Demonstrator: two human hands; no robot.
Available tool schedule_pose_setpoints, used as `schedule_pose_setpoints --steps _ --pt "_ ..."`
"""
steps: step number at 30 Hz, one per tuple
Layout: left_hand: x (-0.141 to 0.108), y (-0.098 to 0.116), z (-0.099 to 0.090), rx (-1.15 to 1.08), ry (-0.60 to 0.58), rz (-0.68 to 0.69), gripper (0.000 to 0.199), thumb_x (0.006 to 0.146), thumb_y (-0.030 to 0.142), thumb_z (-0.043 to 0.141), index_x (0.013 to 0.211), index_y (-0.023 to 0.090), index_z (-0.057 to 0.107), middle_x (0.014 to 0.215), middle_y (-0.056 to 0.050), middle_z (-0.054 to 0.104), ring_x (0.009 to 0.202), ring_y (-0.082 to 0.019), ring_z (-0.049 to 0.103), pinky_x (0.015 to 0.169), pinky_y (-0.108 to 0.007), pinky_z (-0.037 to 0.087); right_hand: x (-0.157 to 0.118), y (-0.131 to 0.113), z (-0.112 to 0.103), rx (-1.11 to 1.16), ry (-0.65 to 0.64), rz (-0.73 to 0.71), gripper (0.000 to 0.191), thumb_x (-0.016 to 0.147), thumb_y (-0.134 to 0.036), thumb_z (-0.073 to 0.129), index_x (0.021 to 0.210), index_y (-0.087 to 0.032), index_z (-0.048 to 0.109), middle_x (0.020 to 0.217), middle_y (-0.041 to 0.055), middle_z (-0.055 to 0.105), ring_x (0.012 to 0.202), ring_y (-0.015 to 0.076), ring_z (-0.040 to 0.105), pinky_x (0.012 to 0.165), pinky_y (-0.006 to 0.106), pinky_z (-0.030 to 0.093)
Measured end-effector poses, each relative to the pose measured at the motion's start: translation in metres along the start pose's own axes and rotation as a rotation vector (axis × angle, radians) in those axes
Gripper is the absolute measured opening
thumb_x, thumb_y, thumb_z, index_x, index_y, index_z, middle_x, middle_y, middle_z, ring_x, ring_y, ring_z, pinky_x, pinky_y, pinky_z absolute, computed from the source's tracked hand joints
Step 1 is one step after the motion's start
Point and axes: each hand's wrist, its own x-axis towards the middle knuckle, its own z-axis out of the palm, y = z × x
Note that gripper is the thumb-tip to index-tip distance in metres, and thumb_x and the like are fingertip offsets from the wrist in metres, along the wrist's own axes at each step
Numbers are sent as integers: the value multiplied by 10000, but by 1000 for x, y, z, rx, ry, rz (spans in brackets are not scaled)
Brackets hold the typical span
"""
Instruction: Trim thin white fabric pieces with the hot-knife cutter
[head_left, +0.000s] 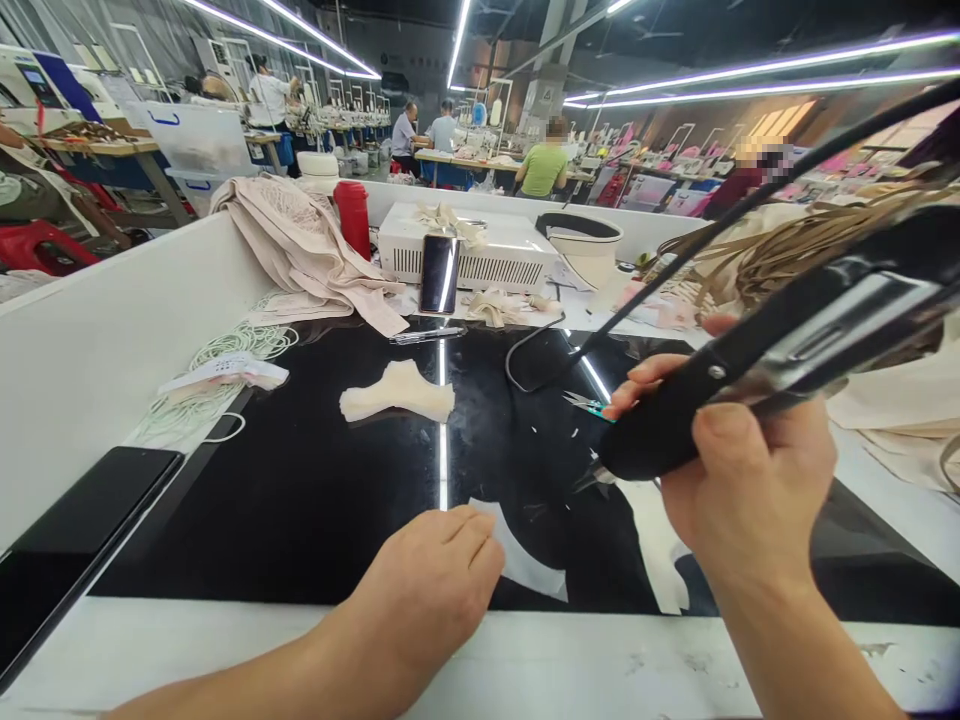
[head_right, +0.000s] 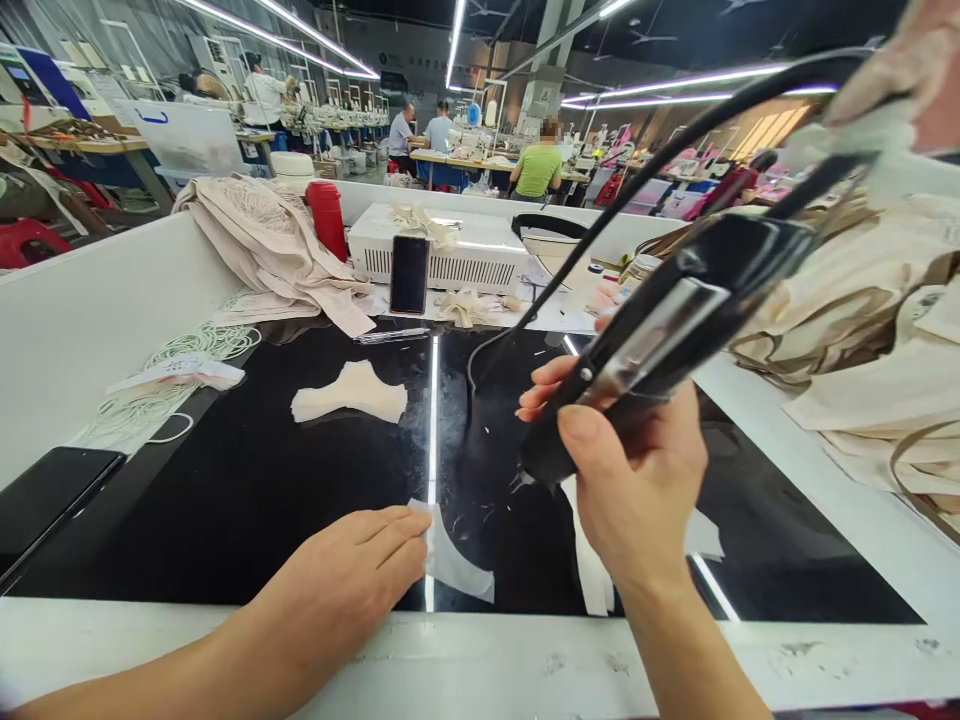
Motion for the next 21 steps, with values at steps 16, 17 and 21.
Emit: schedule_pose_setpoints --steps 16,17,21 --pt "4 -1 -5 152 120 61 315 1033 17 383 999 116 680 1120 -88 799 1041 -194 764 847 -295 614 -40 20 59 227 -56 -18 365 870 -429 825 1112 -289 591 856 -44 709 618 128 668 535 272 590" --pt "4 0 -5 151 120 59 313 1031 15 388 993 116 682 1120 -88 799 1039 -195 764 842 -295 614 -40 20 59 224 -55 -21 365 872 -426 822 1117 -291 588 856 -45 709 617 127 668 534 271 589" --pt "4 0 -3 145 120 54 312 1015 0 398 992 112 688 1114 -83 802 1031 -195 767 838 -296 614 -41 22 58 237 -57 -25 343 880 -407 817 1108 -293 588 863 -50 710 623 121 669 540 262 590"
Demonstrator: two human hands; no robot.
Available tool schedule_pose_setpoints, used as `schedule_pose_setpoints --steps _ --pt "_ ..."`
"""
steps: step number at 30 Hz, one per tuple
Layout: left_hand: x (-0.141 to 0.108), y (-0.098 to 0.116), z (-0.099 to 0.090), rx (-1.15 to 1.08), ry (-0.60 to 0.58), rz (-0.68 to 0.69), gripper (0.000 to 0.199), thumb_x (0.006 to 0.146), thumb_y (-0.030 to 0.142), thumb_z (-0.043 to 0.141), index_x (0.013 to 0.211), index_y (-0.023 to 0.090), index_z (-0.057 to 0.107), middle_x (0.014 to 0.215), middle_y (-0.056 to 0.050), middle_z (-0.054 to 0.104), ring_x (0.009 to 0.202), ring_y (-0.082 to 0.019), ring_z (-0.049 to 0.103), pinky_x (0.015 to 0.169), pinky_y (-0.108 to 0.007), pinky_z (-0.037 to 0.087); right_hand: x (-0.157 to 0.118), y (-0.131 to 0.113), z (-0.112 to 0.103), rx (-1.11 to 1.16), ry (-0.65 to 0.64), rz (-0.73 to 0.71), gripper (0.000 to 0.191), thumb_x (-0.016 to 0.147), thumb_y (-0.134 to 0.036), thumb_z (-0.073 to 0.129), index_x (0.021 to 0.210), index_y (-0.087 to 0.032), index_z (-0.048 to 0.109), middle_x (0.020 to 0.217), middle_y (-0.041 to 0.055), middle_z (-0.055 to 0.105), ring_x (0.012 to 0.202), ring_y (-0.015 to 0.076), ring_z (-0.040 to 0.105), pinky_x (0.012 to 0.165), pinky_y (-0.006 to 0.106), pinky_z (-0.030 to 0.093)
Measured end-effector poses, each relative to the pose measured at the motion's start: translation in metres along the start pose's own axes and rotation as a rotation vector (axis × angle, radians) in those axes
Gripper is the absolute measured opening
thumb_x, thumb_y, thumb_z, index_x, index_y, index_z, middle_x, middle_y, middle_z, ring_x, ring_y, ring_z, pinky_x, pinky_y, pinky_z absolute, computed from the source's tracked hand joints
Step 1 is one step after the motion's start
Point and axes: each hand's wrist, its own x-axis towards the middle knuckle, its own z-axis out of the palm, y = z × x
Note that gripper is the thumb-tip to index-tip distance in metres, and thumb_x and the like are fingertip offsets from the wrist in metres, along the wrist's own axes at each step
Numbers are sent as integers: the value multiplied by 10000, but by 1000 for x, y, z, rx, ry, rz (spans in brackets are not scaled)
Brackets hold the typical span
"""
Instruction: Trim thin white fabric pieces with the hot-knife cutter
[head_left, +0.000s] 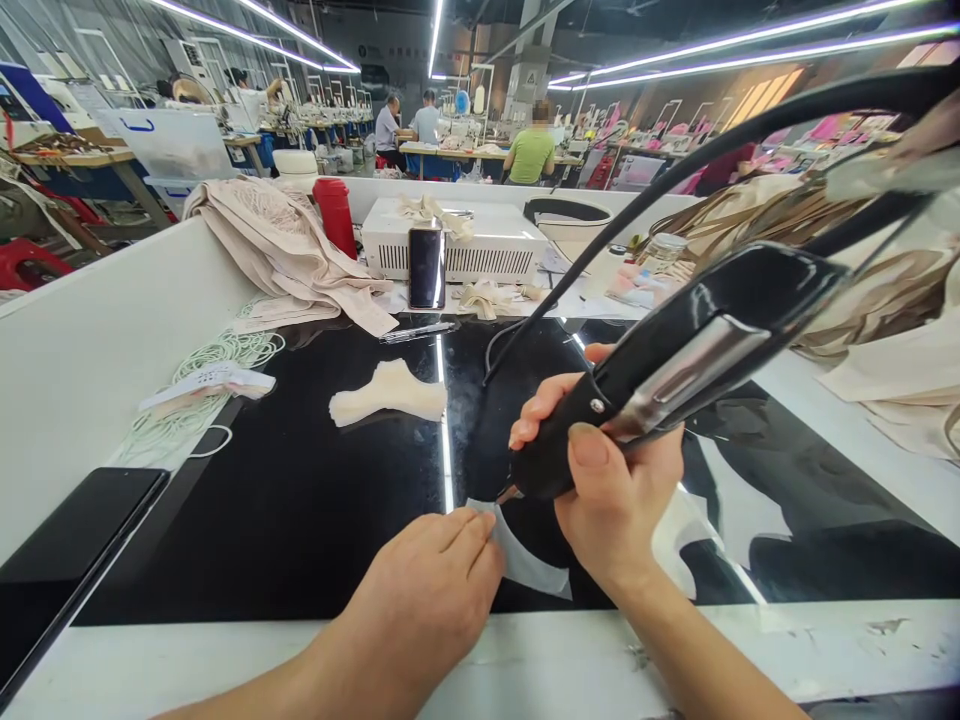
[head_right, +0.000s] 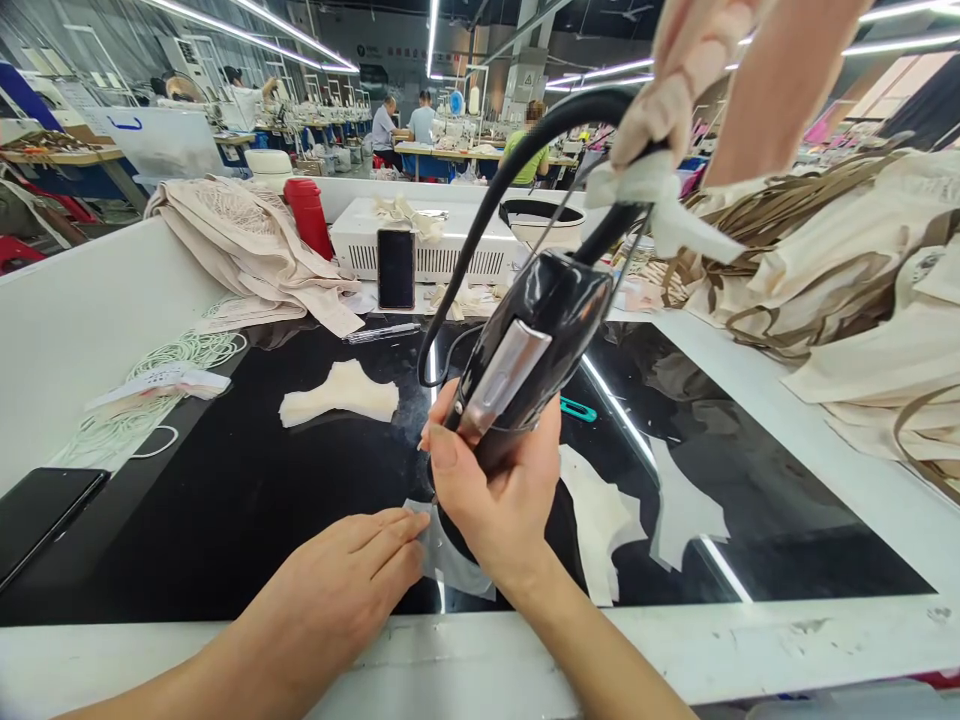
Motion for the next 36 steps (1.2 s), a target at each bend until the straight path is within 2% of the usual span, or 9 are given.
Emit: schedule_pose_setpoints --steps 8,14,19,23,30,36 --pt "0 -1 -1 13 -22 15 307 987 -21 407 1021 99 687 1132 -86 802 1053 -202 768 870 -305 615 1 0 -1 -16 9 26 321 899 -387 796 1106 -290 571 851 -44 708 627 133 672 567 288 585" --pt "0 -2 0 15 -14 24 314 1008 -6 389 997 112 680 1089 -81 805 1032 -187 766 851 -291 603 1 0 4 19 12 30 335 878 -462 797 1037 -295 554 858 -51 690 624 132 662 552 291 575" --pt "1 0 1 2 -17 19 280 1012 12 419 984 121 675 1102 -92 803 995 -194 767 782 -301 598 -1 2 7 2 5 52 307 888 -420 780 1018 -286 536 847 -56 686 628 132 658 566 298 572" --pt "0 1 3 2 -61 13 252 1018 18 448 1001 118 679 1137 -103 795 1026 -200 761 794 -304 597 -2 1 8 13 12 67 233 903 -316 756 1025 -281 560 860 -54 697 642 132 660 586 306 566" --pt "-2 2 5 -17 -140 5 246 1043 56 449 1027 130 683 1179 -101 778 1092 -201 740 822 -299 602 0 5 12 91 -24 52 300 875 -395 804 1013 -282 562 857 -53 704 642 133 659 582 300 567" --pt "-2 3 5 -52 -194 1 192 1031 54 478 1048 125 655 1171 -105 768 1088 -218 739 810 -314 605 -2 7 14 85 -33 86 273 904 -370 785 1054 -290 572 874 -55 705 662 128 671 603 291 576"
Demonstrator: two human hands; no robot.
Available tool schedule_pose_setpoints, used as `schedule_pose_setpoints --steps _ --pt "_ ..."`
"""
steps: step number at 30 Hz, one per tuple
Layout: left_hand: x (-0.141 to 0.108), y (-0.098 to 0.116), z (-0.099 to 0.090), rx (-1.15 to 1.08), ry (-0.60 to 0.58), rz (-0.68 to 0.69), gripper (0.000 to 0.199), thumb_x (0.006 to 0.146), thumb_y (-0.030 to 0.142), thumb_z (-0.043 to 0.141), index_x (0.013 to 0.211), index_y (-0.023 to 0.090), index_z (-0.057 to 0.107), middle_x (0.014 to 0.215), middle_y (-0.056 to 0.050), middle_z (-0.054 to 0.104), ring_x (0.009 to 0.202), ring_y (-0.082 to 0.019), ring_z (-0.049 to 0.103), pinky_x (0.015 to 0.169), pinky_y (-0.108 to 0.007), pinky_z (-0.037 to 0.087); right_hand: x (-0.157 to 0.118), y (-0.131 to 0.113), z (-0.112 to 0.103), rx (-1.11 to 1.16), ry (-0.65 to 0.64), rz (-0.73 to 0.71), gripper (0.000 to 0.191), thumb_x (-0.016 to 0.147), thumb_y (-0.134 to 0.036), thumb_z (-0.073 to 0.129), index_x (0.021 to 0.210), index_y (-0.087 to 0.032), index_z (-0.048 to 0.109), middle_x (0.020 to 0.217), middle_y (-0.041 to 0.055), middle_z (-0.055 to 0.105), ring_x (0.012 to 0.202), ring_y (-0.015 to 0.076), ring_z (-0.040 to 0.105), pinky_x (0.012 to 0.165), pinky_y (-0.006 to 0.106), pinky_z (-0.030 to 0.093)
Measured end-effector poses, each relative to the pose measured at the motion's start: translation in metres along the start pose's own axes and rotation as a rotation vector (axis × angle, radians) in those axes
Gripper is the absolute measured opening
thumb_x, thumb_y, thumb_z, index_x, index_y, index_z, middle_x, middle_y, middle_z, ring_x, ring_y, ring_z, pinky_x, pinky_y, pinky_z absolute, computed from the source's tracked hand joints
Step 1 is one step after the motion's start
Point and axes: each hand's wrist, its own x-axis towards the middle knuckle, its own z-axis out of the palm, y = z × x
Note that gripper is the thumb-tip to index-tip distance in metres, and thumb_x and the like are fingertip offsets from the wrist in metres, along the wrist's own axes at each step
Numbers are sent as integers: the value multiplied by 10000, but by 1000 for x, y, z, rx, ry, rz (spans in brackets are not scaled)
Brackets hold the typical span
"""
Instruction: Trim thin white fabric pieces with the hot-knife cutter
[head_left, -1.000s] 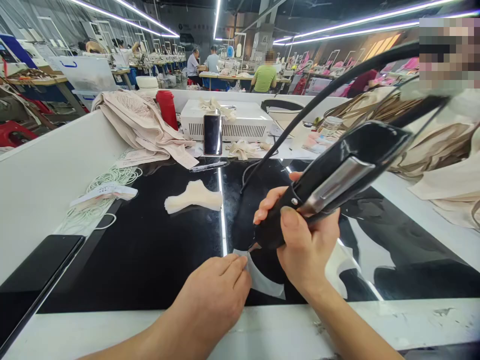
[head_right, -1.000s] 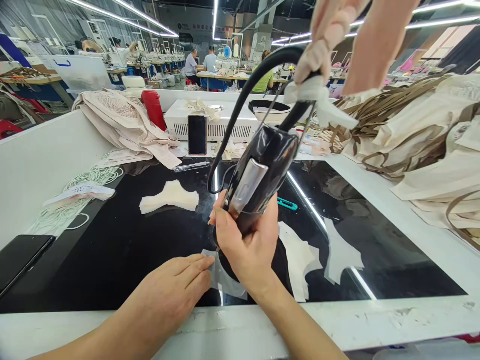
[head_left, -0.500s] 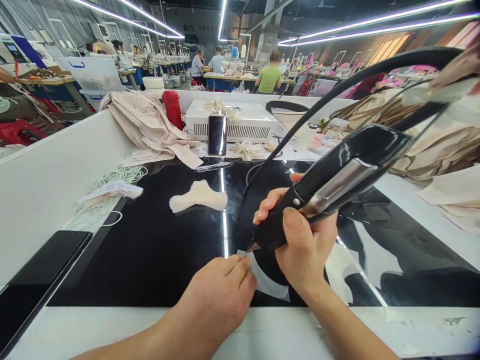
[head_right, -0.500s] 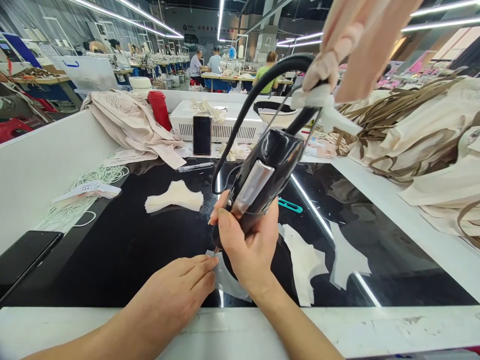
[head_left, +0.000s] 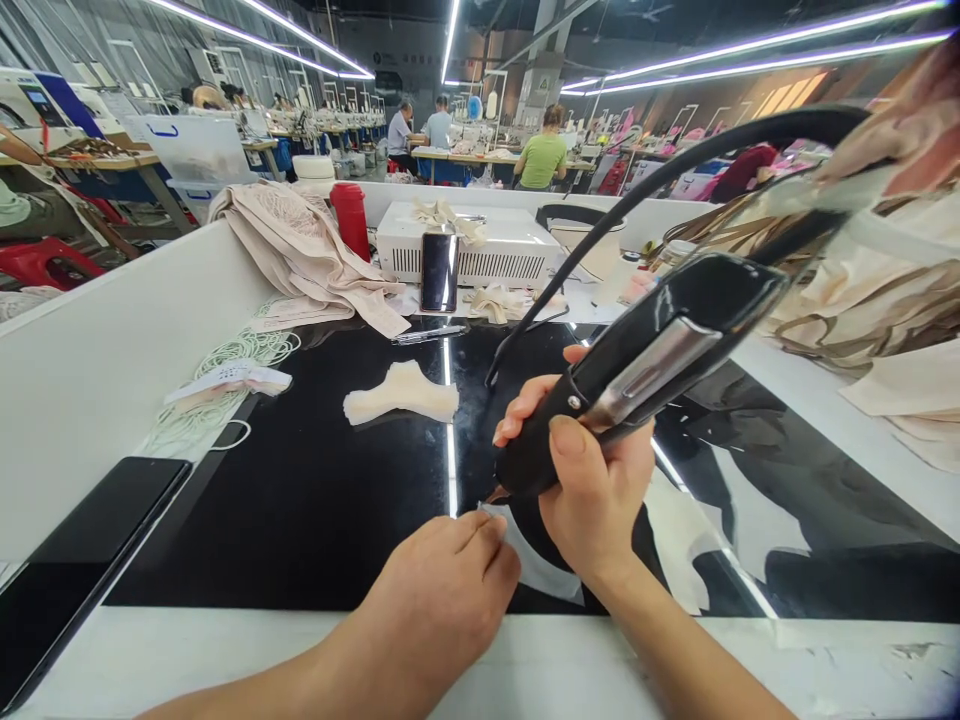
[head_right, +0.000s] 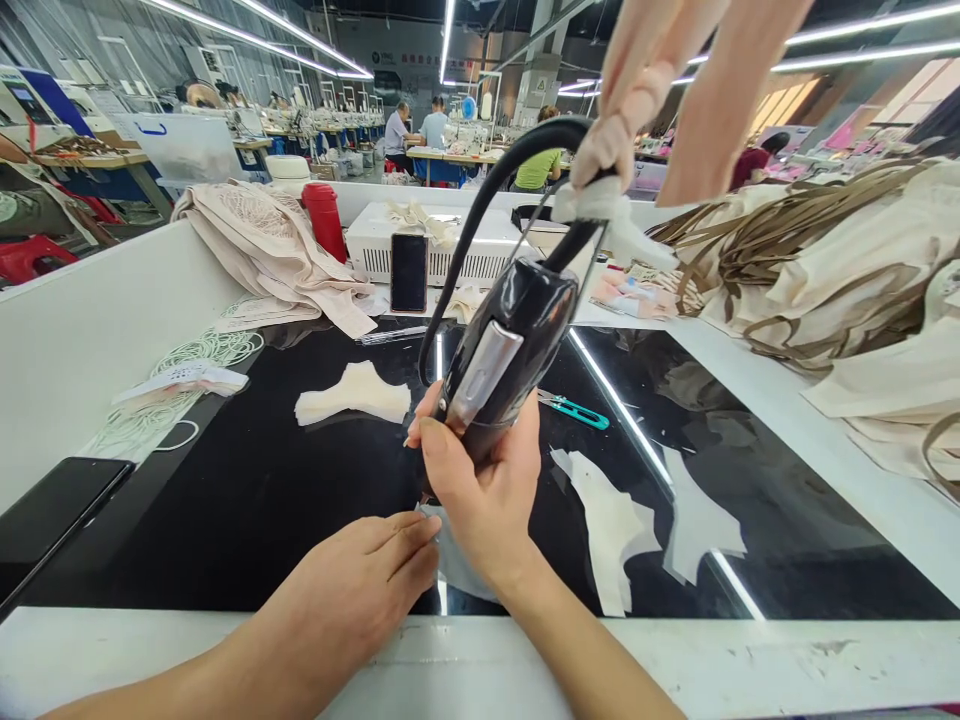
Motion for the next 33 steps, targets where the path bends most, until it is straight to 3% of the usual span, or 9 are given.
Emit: schedule_pose_setpoints --steps 4,8,20,25,33 --pt "0 0 0 16 66 9 192 1015 36 486 1108 104 640 1188 -114 759 1090 -224 733 813 -322 597 3 -9 -6 -7 2 -9 333 872 -401 817 1102 -297 600 880 -48 702 673 136 666 623 303 582" --pt "0 -1 -4 10 39 7 241 978 16 505 1167 95 633 1202 -111 750 1117 -233 718 841 -328 588 1 -24 -20 -68 46 14 459 860 -416 822 1248 -302 604 861 -35 689 663 157 650 601 325 572" --pt "0 -2 -8 32 73 19 308 926 -3 476 1169 95 637 1191 -134 756 1072 -258 745 821 -347 608 -26 -73 -50 -152 142 40 469 753 -429 894 1149 -268 700 769 -11 714 600 170 642 519 312 573" --pt "-1 -5 -7 57 64 44 326 929 -8 455 1179 95 637 1216 -131 751 1080 -253 742 895 -368 607 -24 -75 -55 -161 193 36 474 733 -423 909 1135 -275 706 772 -22 716 607 162 653 550 300 579" --pt "-2 -6 -11 40 32 49 388 873 -38 487 1205 82 646 1233 -146 748 1106 -276 743 917 -399 620 -27 -65 -48 -172 157 -7 453 797 -441 857 1187 -297 676 797 -24 695 597 171 635 540 334 560"
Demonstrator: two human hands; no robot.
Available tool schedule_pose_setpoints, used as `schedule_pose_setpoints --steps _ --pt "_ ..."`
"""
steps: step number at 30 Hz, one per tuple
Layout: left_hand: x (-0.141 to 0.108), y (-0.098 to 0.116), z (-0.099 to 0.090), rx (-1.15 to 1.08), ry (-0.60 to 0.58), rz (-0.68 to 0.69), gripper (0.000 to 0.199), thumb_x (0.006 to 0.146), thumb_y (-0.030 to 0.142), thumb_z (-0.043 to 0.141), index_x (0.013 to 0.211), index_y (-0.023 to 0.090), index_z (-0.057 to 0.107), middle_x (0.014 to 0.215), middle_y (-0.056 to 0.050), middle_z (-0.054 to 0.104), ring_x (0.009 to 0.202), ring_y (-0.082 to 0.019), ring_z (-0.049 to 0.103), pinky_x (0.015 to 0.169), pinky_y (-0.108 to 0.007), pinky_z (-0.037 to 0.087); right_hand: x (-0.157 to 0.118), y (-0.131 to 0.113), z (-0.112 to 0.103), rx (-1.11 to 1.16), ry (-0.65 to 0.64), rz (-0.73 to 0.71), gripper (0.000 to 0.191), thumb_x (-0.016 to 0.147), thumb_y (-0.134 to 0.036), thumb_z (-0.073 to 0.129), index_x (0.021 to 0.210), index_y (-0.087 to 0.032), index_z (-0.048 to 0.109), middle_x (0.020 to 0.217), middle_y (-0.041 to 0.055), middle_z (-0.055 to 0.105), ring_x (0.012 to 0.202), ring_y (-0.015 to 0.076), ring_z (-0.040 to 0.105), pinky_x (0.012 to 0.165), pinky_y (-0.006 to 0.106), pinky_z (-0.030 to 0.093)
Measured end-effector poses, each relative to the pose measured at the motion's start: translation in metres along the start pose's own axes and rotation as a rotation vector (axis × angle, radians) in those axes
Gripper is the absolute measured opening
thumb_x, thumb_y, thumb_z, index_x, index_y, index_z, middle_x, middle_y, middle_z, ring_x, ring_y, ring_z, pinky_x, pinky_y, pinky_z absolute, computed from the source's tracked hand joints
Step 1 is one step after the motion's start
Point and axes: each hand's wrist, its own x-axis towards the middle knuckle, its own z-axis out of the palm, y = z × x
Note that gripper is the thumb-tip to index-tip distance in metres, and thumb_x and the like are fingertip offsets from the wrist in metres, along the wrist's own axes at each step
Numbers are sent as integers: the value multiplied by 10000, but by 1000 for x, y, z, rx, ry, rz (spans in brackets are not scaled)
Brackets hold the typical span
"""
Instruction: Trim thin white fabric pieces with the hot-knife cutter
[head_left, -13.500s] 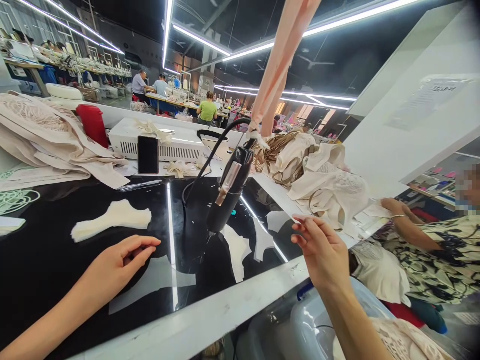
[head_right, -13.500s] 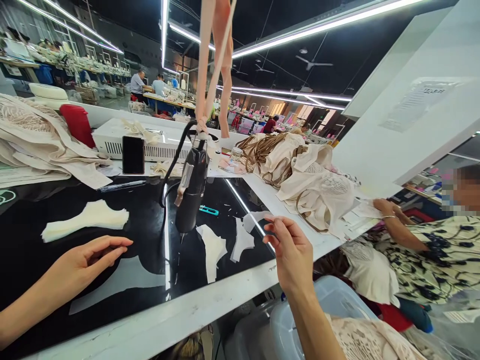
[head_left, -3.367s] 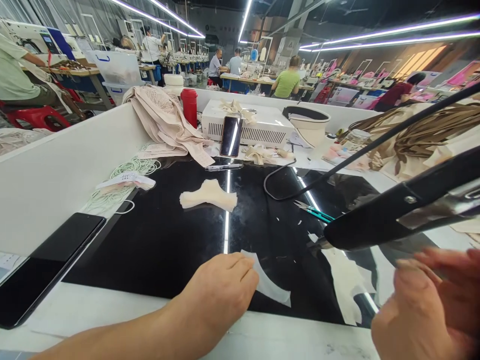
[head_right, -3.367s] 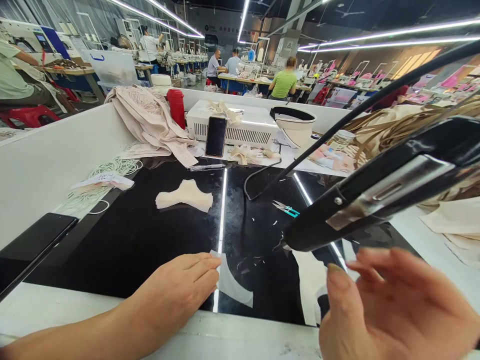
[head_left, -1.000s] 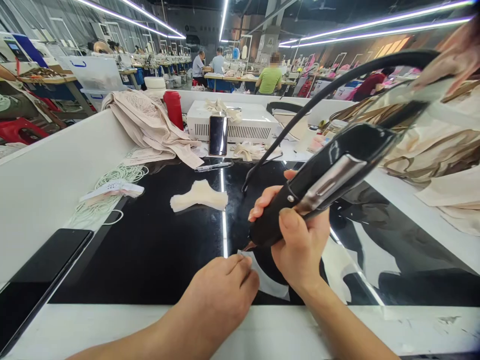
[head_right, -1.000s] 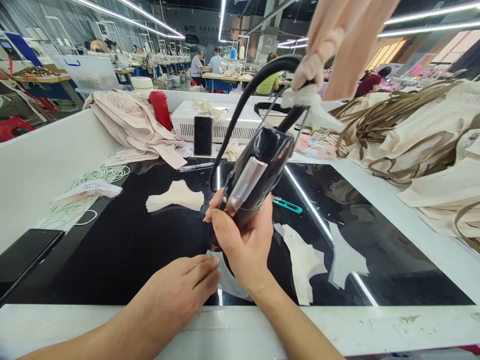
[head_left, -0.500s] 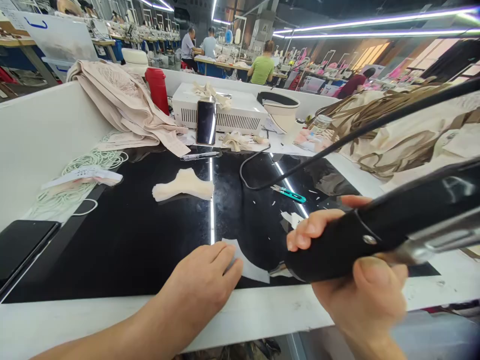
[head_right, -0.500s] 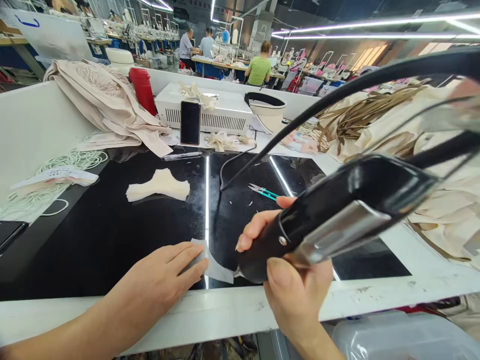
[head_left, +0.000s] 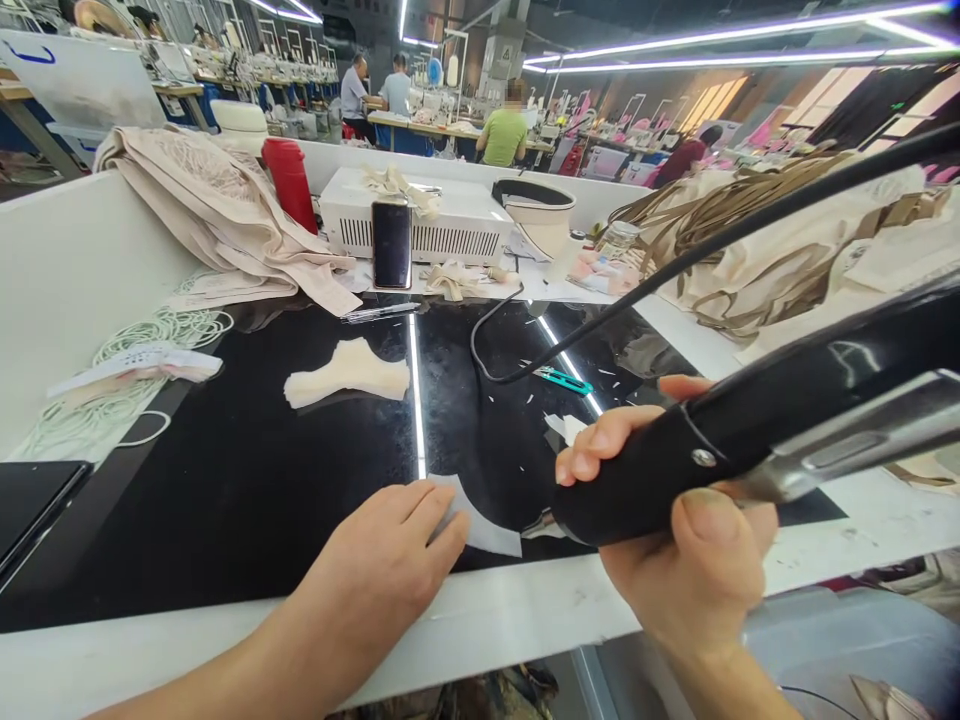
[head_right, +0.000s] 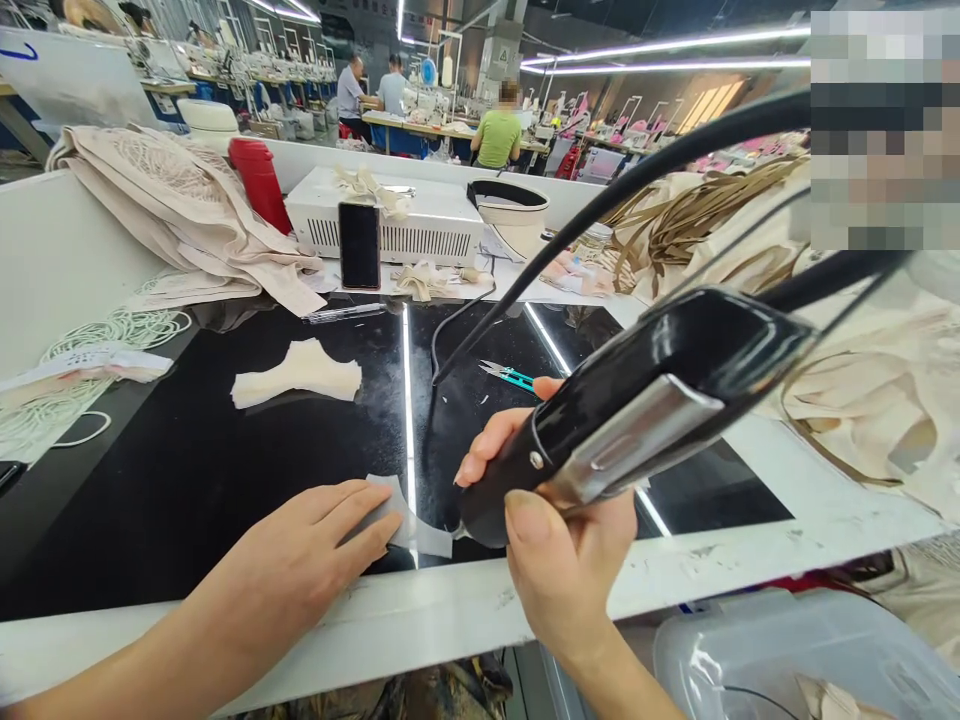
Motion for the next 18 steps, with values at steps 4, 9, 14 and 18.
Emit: schedule_pose_setpoints --steps 4,9,14,18 --pt "0 1 0 -19 4 -8 373 873 -30 502 1194 83 653 1232 -151 747 1097 -281 745 912 -403 625 -2 1 0 3 -5 6 440 806 -440 853 1182 -295 677 799 -21 690 600 174 631 538 339 558" --pt "0 3 1 -20 49 -22 348 893 -22 500 1181 91 658 1209 -142 757 1073 -271 750 911 -398 623 -1 -1 -1 21 -1 29 410 805 -417 860 1161 -294 697 797 -16 703 616 171 642 554 328 567" --pt "2 2 -1 -13 41 -22 343 880 -28 492 1146 102 667 1201 -138 758 1064 -261 741 874 -374 620 -3 -7 4 31 40 28 443 745 -437 885 1121 -275 718 732 -23 681 566 163 608 485 307 535" --pt "1 2 0 -21 27 -18 327 875 -15 533 1152 102 660 1225 -146 749 1063 -269 736 844 -374 616 -6 -7 4 36 9 20 410 777 -409 868 1128 -280 701 750 -20 693 574 167 627 497 315 555"
